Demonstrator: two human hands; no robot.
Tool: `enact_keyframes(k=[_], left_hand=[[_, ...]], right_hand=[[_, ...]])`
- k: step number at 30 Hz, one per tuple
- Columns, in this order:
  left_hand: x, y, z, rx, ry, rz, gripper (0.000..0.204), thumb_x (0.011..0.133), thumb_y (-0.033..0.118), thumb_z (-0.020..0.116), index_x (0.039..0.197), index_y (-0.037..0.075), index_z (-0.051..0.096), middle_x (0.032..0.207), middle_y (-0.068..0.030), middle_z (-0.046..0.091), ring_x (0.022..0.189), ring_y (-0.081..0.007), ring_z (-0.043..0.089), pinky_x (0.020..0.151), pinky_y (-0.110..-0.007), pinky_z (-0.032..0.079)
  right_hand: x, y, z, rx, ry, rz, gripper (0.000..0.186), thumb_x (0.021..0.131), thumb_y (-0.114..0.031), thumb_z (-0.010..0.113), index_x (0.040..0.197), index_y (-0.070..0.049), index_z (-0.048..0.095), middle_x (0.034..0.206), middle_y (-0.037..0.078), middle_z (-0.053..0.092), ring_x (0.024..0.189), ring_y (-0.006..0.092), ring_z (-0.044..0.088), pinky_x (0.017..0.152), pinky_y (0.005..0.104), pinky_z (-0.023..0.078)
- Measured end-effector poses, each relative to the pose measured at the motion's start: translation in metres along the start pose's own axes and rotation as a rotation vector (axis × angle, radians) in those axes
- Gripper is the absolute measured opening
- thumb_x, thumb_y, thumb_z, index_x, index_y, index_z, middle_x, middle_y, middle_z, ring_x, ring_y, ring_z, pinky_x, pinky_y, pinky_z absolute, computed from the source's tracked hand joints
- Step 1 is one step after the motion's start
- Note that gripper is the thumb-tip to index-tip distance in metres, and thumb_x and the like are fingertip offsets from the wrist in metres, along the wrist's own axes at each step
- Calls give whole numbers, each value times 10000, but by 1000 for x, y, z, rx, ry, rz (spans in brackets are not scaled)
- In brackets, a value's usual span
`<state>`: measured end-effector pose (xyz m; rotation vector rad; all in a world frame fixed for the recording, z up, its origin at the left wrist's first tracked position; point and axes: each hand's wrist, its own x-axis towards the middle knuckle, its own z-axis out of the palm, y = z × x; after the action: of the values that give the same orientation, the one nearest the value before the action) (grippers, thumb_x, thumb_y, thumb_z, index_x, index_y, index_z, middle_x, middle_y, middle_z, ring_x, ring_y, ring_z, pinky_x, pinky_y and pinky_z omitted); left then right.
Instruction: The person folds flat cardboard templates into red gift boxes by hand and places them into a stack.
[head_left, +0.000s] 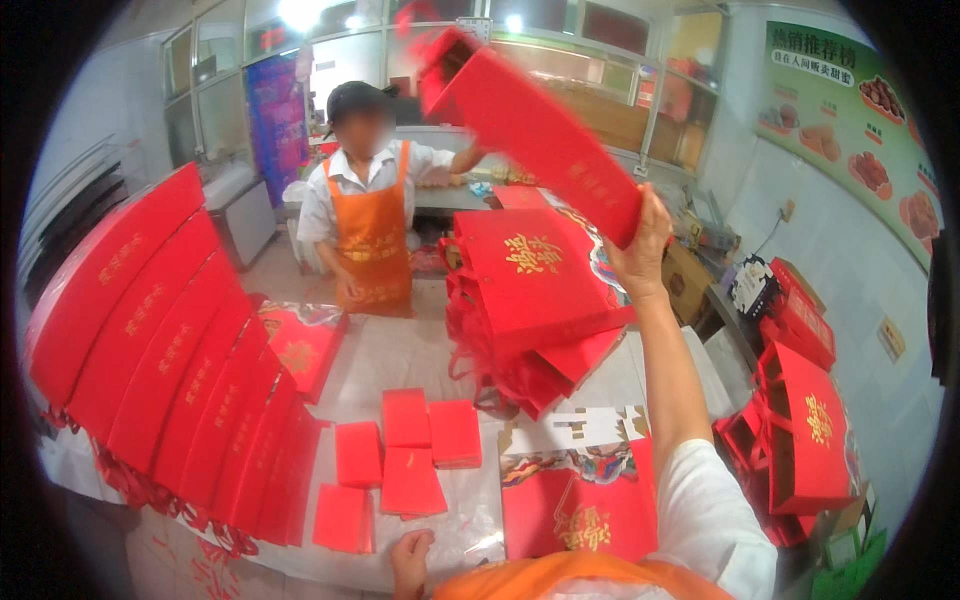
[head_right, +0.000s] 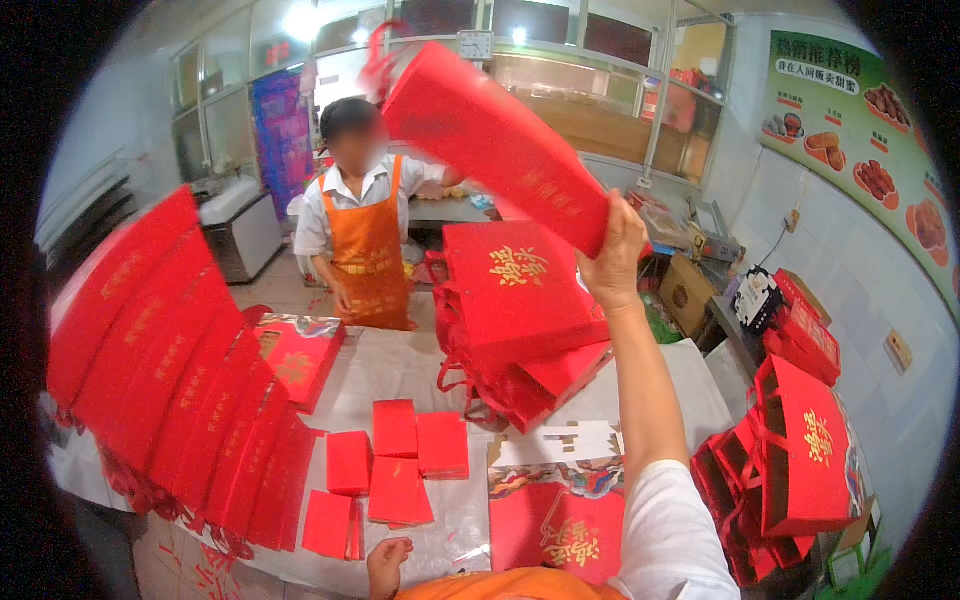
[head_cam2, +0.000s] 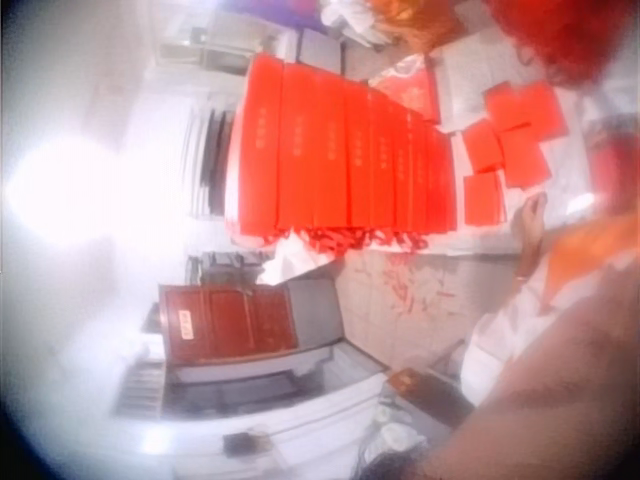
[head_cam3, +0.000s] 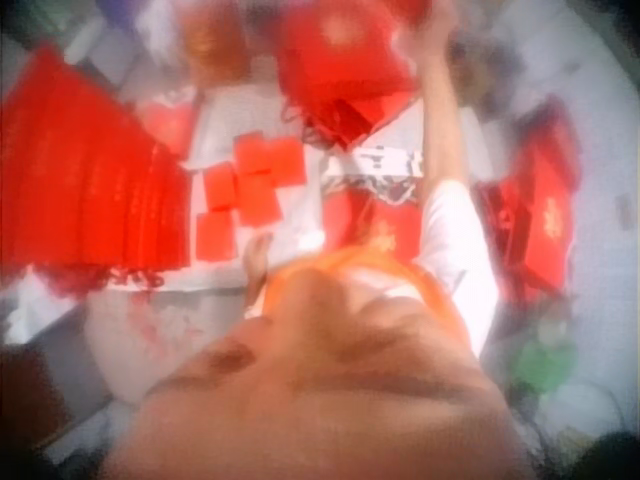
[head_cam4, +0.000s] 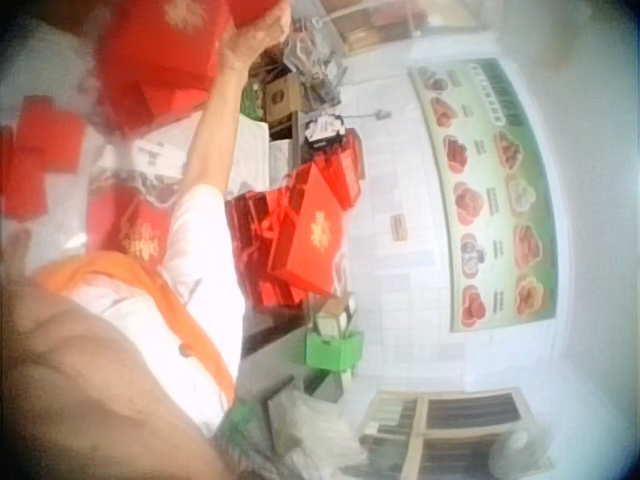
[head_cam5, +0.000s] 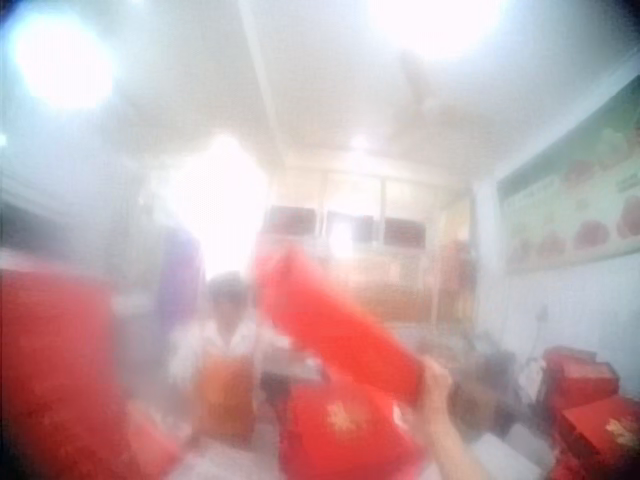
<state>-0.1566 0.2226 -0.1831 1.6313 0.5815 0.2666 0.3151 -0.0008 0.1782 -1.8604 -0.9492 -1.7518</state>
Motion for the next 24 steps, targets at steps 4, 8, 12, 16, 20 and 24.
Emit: enact_keyframes(k=[4, 8, 12, 16, 20, 24], left_hand=[[2, -17, -5, 13, -17, -10, 288, 1027, 236, 560, 1186, 36, 693, 1135, -100, 699, 1079, -210, 624, 980, -348, 481], [7, -31, -11, 165, -40, 53, 330, 1034, 278, 527, 1192, 41, 694, 1148, -114, 697, 1070, -243, 629, 965, -368, 487], [4, -34, -20, 353, -48, 192, 411, 1046, 359, 474, 1219, 50, 684, 1168, -150, 688, 1083, -294, 628, 980, -408, 484], [10, 84, -6, -250, -157, 96, 249, 990, 91, 584, 1187, -42, 660, 1143, -121, 683, 1086, -181, 635, 976, -298, 478], [9, 189, -13, -555, -698, 408, 359, 1045, 199, 480, 1241, -60, 631, 1340, -212, 552, 1261, -304, 536, 1106, -418, 383], [-13, 261, -2, -1154, -1246, 369, 534, 1068, 388, 428, 1276, -72, 601, 1415, -225, 462, 1306, -376, 479, 1111, -493, 362]], right_hand=[[-23, 11, 15, -145, -76, -213, 836, 666, -40, 764, 1428, -167, 445, 1376, 72, 496, 1302, 281, 476, 1136, 464, 304], [-63, 22, 28, -234, -171, -229, 637, 810, -30, 645, 1391, -223, 471, 1353, 28, 501, 1298, 223, 486, 1161, 457, 286], [-81, 19, 35, -245, -216, -204, 611, 834, -47, 632, 1395, -232, 476, 1376, 21, 499, 1314, 218, 483, 1166, 459, 292], [-77, 22, 43, -245, -305, -233, 629, 865, -63, 571, 1450, -266, 467, 1407, 31, 488, 1361, 214, 439, 1172, 481, 275], [-54, 13, 54, -305, -273, -292, 636, 883, -86, 579, 1471, -305, 473, 1453, 29, 474, 1364, 225, 440, 1142, 482, 317], [-77, -43, 10, 29, -268, -150, 712, 810, -58, 683, 1471, -227, 477, 1475, 54, 483, 1351, 275, 455, 1115, 489, 326]])
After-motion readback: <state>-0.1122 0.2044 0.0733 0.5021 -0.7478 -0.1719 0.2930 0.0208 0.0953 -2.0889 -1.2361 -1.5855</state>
